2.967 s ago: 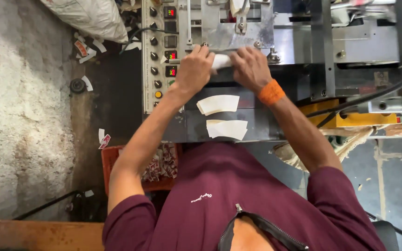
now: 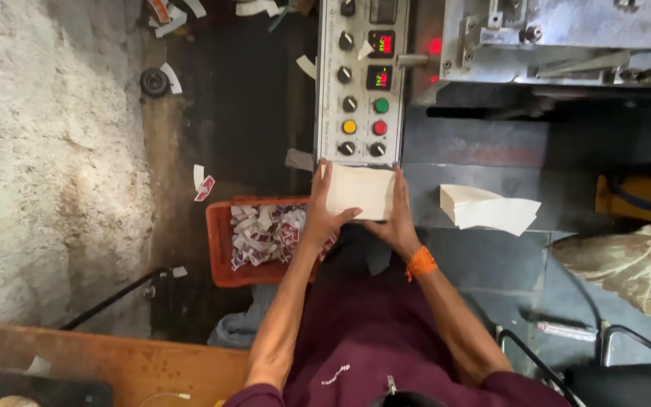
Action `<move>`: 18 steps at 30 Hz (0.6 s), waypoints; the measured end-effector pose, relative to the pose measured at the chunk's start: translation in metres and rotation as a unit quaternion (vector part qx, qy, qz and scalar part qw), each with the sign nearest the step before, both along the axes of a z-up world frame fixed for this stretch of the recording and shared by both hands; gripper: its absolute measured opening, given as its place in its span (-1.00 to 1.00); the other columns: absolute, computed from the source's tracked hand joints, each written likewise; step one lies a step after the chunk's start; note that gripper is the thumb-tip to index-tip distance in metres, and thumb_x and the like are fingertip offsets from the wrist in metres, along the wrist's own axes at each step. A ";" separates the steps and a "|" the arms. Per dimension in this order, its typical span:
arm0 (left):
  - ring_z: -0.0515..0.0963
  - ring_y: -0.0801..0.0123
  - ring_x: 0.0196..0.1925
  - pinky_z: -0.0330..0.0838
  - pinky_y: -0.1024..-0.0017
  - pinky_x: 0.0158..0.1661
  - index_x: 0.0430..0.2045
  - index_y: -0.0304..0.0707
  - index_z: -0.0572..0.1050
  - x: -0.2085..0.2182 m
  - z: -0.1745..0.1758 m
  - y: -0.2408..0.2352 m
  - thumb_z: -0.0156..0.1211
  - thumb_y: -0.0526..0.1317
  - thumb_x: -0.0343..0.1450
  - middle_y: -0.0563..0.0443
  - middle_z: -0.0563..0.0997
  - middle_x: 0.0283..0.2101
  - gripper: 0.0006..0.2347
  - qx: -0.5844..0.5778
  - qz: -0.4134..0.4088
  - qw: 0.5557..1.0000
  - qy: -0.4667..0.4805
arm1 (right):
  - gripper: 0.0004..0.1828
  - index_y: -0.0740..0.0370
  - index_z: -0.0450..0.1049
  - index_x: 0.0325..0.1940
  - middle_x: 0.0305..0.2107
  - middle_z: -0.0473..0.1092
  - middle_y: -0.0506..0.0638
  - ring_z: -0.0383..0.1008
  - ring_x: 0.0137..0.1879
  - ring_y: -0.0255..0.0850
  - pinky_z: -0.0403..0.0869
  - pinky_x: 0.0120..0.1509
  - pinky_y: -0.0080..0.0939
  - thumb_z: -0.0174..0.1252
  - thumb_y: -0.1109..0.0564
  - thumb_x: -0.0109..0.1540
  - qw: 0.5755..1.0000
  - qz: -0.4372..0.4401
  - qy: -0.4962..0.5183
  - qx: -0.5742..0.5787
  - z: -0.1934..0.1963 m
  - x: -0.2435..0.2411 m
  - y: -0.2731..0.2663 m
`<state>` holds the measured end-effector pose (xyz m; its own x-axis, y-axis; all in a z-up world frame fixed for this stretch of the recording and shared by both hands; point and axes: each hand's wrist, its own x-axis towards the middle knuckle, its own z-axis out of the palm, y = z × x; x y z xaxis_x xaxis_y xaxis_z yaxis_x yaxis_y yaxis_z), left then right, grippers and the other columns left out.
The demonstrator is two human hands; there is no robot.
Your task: Manually feeding paper blanks into a paper cup manufacturing machine and stacking the finished products.
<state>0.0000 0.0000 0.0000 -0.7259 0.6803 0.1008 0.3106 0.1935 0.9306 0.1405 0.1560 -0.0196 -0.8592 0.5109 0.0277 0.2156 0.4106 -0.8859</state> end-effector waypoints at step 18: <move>0.05 -0.45 0.47 0.01 -0.13 0.39 0.43 -0.57 -0.20 -0.002 0.000 0.003 0.57 0.01 0.17 -0.61 0.03 0.45 0.11 -0.140 -0.064 0.980 0.125 | 0.50 0.45 -0.37 0.58 0.47 -0.07 0.43 -0.03 0.58 0.30 0.12 0.60 0.11 0.54 -0.15 -0.04 0.999 0.015 -0.035 0.007 0.017 -0.001 0.011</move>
